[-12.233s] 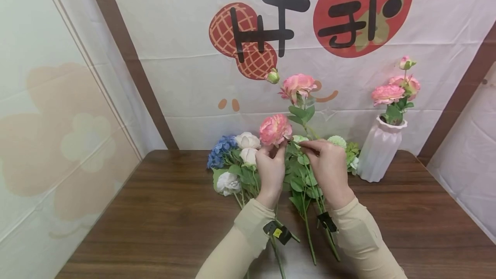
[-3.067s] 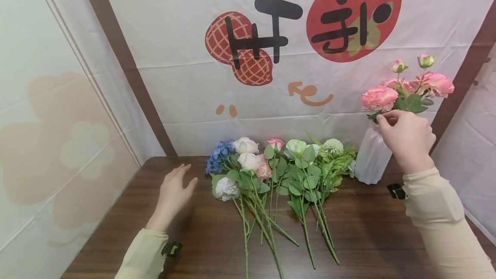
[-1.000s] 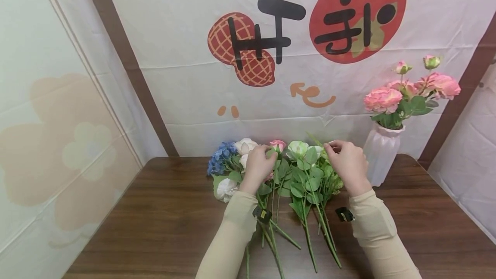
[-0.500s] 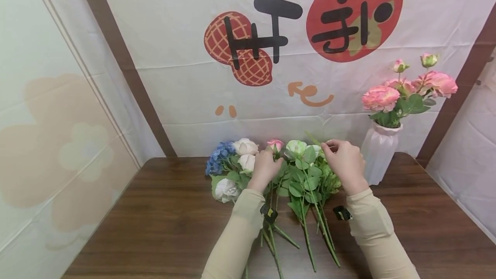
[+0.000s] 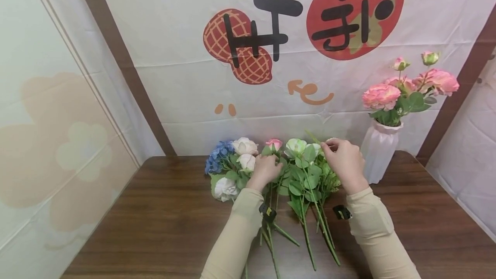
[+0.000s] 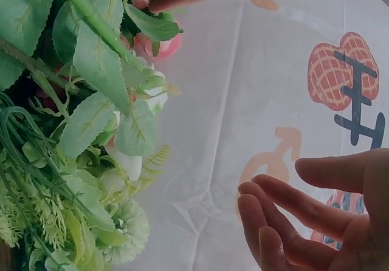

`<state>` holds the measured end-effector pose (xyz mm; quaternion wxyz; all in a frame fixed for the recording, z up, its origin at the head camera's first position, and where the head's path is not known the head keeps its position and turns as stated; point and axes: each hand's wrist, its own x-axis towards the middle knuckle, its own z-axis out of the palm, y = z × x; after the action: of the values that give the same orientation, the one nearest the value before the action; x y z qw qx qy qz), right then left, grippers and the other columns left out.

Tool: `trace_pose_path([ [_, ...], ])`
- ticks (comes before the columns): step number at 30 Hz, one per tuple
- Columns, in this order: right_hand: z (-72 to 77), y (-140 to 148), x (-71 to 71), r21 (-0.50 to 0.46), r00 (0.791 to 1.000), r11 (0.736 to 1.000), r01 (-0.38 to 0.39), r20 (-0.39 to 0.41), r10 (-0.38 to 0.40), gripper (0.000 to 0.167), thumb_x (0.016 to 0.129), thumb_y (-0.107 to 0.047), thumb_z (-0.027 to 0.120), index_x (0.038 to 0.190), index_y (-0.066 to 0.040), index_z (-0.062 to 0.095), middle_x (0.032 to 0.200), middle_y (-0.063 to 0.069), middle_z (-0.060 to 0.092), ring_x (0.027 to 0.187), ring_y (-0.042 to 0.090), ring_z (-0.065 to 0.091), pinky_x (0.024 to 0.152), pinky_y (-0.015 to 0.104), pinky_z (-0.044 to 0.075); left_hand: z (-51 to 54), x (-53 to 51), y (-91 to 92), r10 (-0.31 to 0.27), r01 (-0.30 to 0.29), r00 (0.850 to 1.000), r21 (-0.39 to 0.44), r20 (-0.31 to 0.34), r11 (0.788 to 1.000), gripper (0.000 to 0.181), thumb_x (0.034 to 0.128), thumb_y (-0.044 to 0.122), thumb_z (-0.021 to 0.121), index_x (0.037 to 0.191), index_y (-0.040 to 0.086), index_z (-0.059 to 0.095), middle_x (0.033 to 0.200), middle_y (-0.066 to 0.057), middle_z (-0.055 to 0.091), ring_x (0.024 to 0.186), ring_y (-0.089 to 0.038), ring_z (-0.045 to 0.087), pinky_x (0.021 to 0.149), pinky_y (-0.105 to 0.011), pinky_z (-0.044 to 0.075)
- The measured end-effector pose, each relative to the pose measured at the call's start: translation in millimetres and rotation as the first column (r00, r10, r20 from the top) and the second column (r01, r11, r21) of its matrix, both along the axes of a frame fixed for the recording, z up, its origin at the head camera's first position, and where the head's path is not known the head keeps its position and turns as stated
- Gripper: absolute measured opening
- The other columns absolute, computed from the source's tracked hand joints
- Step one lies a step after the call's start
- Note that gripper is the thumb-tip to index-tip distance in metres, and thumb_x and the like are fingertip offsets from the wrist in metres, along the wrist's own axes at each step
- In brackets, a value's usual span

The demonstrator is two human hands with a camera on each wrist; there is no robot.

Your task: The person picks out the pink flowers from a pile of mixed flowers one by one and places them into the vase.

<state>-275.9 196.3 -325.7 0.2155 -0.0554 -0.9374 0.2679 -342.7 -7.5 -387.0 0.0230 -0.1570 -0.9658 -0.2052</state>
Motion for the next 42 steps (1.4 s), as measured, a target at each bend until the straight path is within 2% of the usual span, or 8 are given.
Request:
trace_pose_path([
  [3,1.3,-0.4,0.2,0.004,1.000,1.000,-0.007,0.009,0.007,0.033,0.094,-0.043,0.052,0.105,-0.019,0.072,0.093,0.012,0.072,0.068,0.032,0.064,0.045,0.037,0.040,-0.8,0.1,-0.8,-0.003,0.003,1.000,0.034,0.002,0.999,0.035,0.0977,0.026,0.050,0.119,0.002,0.063,0.119,-0.012,0.066,0.118,-0.032,0.055,0.114,-0.046,0.021],
  [8,1.7,-2.0,0.2,-0.003,0.999,1.000,-0.013,0.031,0.013,0.032,0.094,-0.043,0.052,0.105,-0.020,0.071,0.091,0.013,0.071,0.067,0.031,0.063,0.044,0.036,0.039,-3.3,-0.6,-2.3,0.070,-0.068,0.998,0.148,-0.007,0.987,0.027,0.0937,0.021,0.057,0.111,0.003,0.069,0.118,-0.012,0.067,0.121,-0.037,0.051,0.109,-0.045,0.030],
  [13,-0.9,-3.1,-0.3,-0.007,0.999,1.000,-0.015,0.035,0.015,0.032,0.093,-0.044,0.052,0.103,-0.020,0.071,0.091,0.011,0.071,0.069,0.030,0.064,0.045,0.036,0.040,-2.8,-1.3,-2.8,0.152,-0.137,0.988,0.268,-0.038,0.954,0.018,0.0904,0.017,0.062,0.102,0.008,0.073,0.103,-0.008,0.071,0.103,-0.032,0.061,0.090,-0.040,0.048],
  [16,-2.7,-3.0,-0.6,-0.006,0.999,1.000,-0.018,0.034,0.018,0.032,0.093,-0.044,0.052,0.103,-0.020,0.071,0.093,0.011,0.072,0.071,0.030,0.064,0.046,0.036,0.041,0.4,0.1,-3.3,0.184,-0.167,0.983,0.335,-0.021,0.928,0.016,0.0896,0.016,0.063,0.101,0.009,0.072,0.100,-0.007,0.071,0.093,-0.028,0.063,0.078,-0.036,0.051],
  [20,-4.1,-2.6,-0.9,-0.008,0.999,1.000,-0.022,0.035,0.022,0.033,0.093,-0.043,0.051,0.102,-0.019,0.071,0.092,0.011,0.072,0.070,0.029,0.064,0.047,0.036,0.042,5.0,1.9,-4.0,0.218,-0.188,0.975,0.399,-0.032,0.898,0.010,0.0866,0.014,0.066,0.095,0.009,0.069,0.094,-0.008,0.070,0.083,-0.025,0.063,0.069,-0.033,0.050],
  [28,-2.3,-2.4,-0.3,-0.009,0.999,1.000,-0.028,0.040,0.028,0.033,0.094,-0.043,0.051,0.103,-0.019,0.072,0.091,0.012,0.071,0.065,0.027,0.063,0.044,0.034,0.039,10.2,3.6,-6.0,0.264,-0.215,0.963,0.451,-0.049,0.866,0.013,0.0830,0.013,0.071,0.093,0.007,0.067,0.089,-0.008,0.072,0.082,-0.022,0.069,0.070,-0.034,0.054],
  [37,0.1,-3.2,1.0,-0.013,0.998,0.999,-0.036,0.047,0.037,0.033,0.094,-0.044,0.052,0.104,-0.020,0.072,0.090,0.012,0.071,0.064,0.026,0.062,0.044,0.033,0.038,19.3,8.4,-9.9,0.303,-0.250,0.952,0.457,-0.046,0.853,0.011,0.0809,0.022,0.074,0.088,0.014,0.075,0.084,-0.001,0.072,0.073,-0.016,0.066,0.065,-0.031,0.052],
  [42,-0.3,-3.0,2.6,-0.013,0.998,0.999,-0.037,0.045,0.038,0.031,0.093,-0.042,0.053,0.104,-0.019,0.072,0.091,0.013,0.071,0.066,0.028,0.062,0.044,0.033,0.038,24.9,12.7,-11.7,0.299,-0.239,0.953,0.499,-0.042,0.833,0.012,0.0806,0.026,0.075,0.087,0.017,0.075,0.083,0.001,0.072,0.072,-0.015,0.066,0.066,-0.031,0.052],
])
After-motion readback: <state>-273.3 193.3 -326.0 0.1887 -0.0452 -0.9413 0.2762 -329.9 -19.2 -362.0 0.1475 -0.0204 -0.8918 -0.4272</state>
